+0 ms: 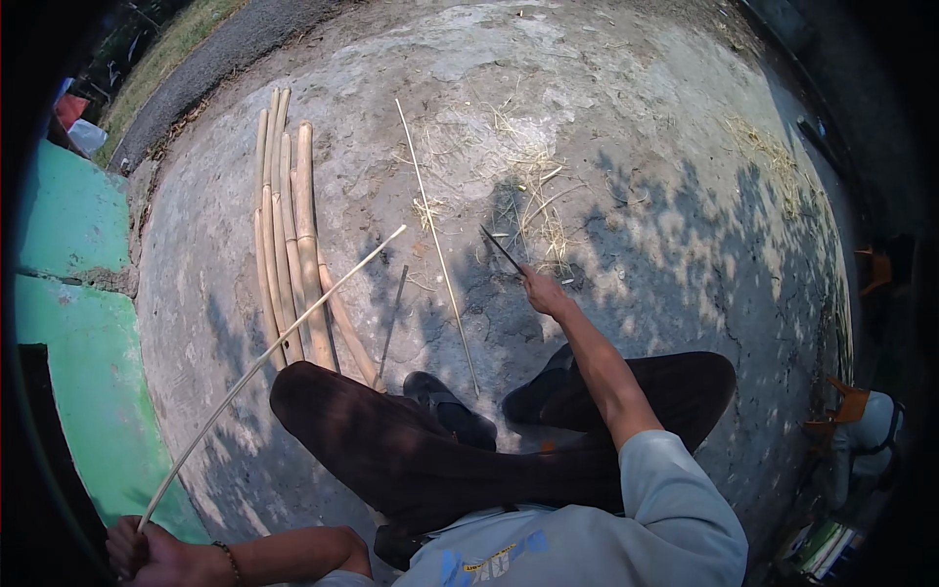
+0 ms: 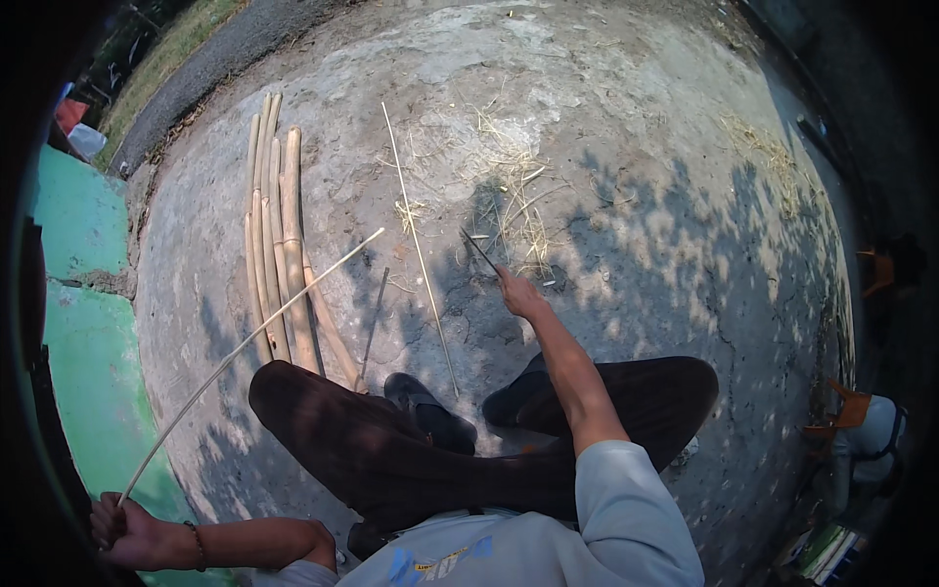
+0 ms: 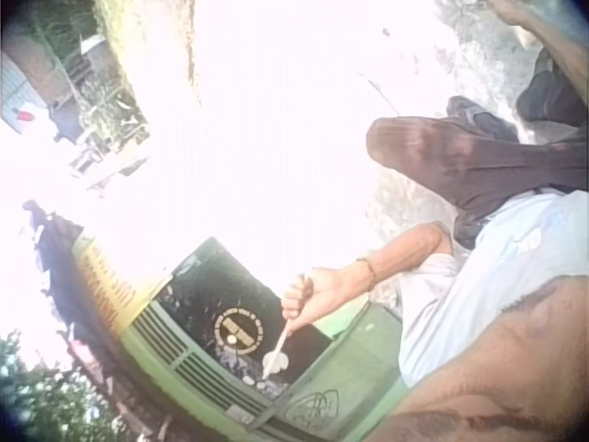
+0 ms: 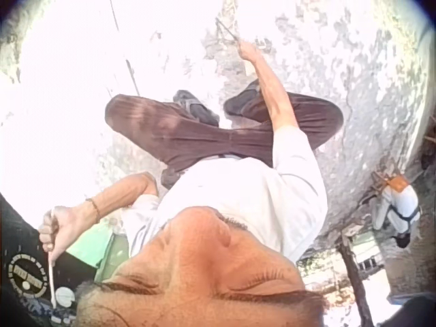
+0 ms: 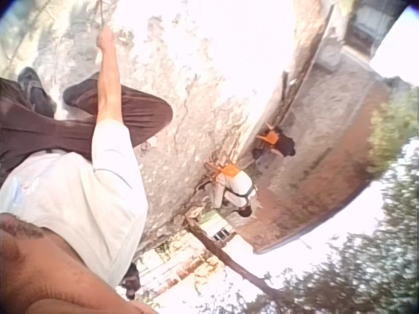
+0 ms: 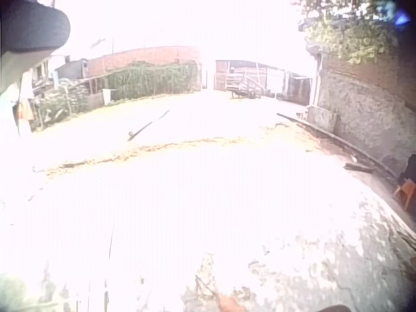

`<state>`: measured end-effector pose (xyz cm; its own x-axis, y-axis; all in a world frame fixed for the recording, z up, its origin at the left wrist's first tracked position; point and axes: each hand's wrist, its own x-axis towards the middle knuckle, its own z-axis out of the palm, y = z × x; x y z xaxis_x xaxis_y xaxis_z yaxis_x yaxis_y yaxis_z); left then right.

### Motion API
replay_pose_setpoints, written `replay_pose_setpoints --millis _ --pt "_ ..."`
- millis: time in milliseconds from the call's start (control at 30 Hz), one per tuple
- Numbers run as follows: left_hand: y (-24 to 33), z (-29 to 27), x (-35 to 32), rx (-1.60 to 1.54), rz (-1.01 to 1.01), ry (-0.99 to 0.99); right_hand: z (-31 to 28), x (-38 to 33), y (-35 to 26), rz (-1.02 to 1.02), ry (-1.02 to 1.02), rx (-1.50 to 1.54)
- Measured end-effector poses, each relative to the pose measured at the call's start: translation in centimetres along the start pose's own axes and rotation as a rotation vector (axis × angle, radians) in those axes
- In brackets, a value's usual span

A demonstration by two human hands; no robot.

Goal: The recorder is shaving a thin strip of bamboo with a knife while sitting outdoors.

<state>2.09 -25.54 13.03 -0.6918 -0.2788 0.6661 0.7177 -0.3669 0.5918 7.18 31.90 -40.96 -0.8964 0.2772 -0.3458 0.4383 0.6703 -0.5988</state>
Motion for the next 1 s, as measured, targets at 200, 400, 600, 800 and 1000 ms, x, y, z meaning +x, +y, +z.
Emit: replay_pose_setpoints --millis 200,400,600,800,1000 --pt "-13.0 12.3 -6.4 0.271 -0.084 0.499 -8.7 -2.1 -0.9 -0.035 0.194 -0.002" --pt "-12.1 11.0 -7.7 0.178 -0.136 0.447 -19.3 -7.7 -6.0 0.110 -0.041 -0.096" --pt "-10.1 13.0 -9.5 0.098 -0.169 0.422 -17.0 -12.8 -12.8 -0.018 0.012 0.113" --pt "-8.6 14.5 -11.3 0.031 -0.189 0.292 -4.7 -14.2 -14.5 -0.420 0.001 0.036" --pt "-9.5 16.0 -12.5 0.169 -0.107 0.397 1.6 -11.6 -2.6 -0.019 -0.083 -0.203"
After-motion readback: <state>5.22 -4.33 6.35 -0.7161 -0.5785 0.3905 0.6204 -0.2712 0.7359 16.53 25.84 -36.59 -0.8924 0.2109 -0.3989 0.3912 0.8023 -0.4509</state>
